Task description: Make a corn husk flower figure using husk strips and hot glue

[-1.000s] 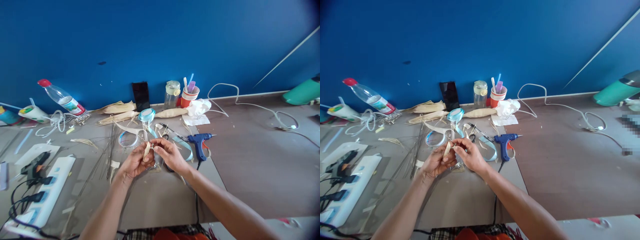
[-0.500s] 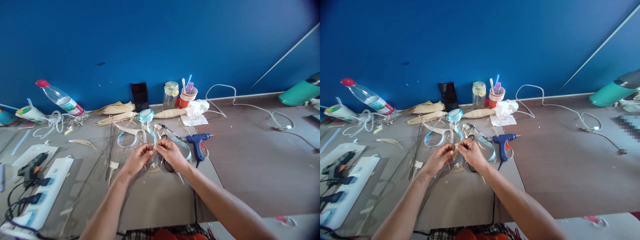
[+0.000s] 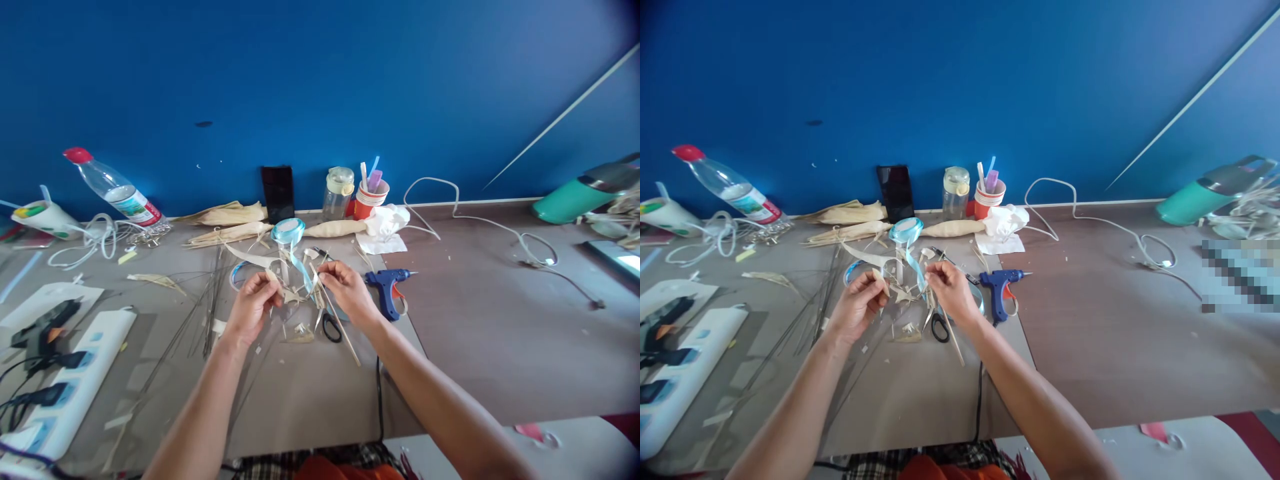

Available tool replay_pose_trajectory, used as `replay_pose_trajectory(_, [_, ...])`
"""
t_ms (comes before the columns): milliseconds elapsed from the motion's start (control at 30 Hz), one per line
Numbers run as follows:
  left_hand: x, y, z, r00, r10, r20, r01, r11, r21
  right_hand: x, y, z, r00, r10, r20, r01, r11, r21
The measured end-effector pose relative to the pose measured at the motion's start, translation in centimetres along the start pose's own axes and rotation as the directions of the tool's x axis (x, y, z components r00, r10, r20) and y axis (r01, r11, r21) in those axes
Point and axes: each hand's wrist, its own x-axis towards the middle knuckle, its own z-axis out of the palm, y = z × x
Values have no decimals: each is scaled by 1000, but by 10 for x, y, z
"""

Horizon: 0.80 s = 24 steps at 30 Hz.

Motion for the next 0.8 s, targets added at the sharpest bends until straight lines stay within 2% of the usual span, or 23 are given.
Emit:
replay_pose_trajectory(100, [3, 3, -5, 997, 57, -54, -58, 998, -7, -1, 2, 2, 999, -48, 16, 48, 998, -42])
replay_pose_trajectory(167, [3, 4, -8, 994, 100, -54, -97, 994, 56, -2, 2, 3, 998, -58, 6, 58, 997, -59])
replay_pose_trajectory(267, [-1, 5, -10, 993, 93, 79, -111, 956, 270, -3, 1, 4, 998, -68, -11, 67, 994, -82])
replay_pose_trajectory(333, [-4, 5, -9, 978, 36, 204, -130, 874, 468, -4, 2, 5, 996, -92, -19, 90, 990, -106])
replay_pose_trajectory(400, [-6, 5, -8, 969, 2, 248, -160, 769, 619, -3, 3, 5, 992, -124, -37, 118, 984, -137])
replay_pose_trajectory(467, [-4, 3, -10, 982, 45, 184, -160, 717, 679, -3, 5, 4, 986, -156, -60, 143, 973, -180])
replay_pose_trajectory(533, [0, 2, -16, 987, 160, 33, -139, 718, 682, -2, 8, 2, 978, -192, -80, 169, 958, -232])
replay_pose_trajectory(567, [3, 2, -20, 971, 234, -55, -133, 713, 689, -1, 10, 2, 973, -213, -89, 184, 947, -263])
replay_pose_trajectory(633, [8, 3, -31, 912, 377, -164, -157, 686, 710, 1, 15, 1, 956, -278, -93, 233, 914, -332])
replay_pose_trajectory(700, [13, 4, -43, 827, 496, -265, -167, 667, 726, 2, 20, 0, 928, -369, -58, 314, 854, -415])
replay_pose_trajectory(800, [18, 5, -57, 743, 592, -314, -135, 591, 795, 4, 27, 1, 871, -489, 49, 434, 718, -545])
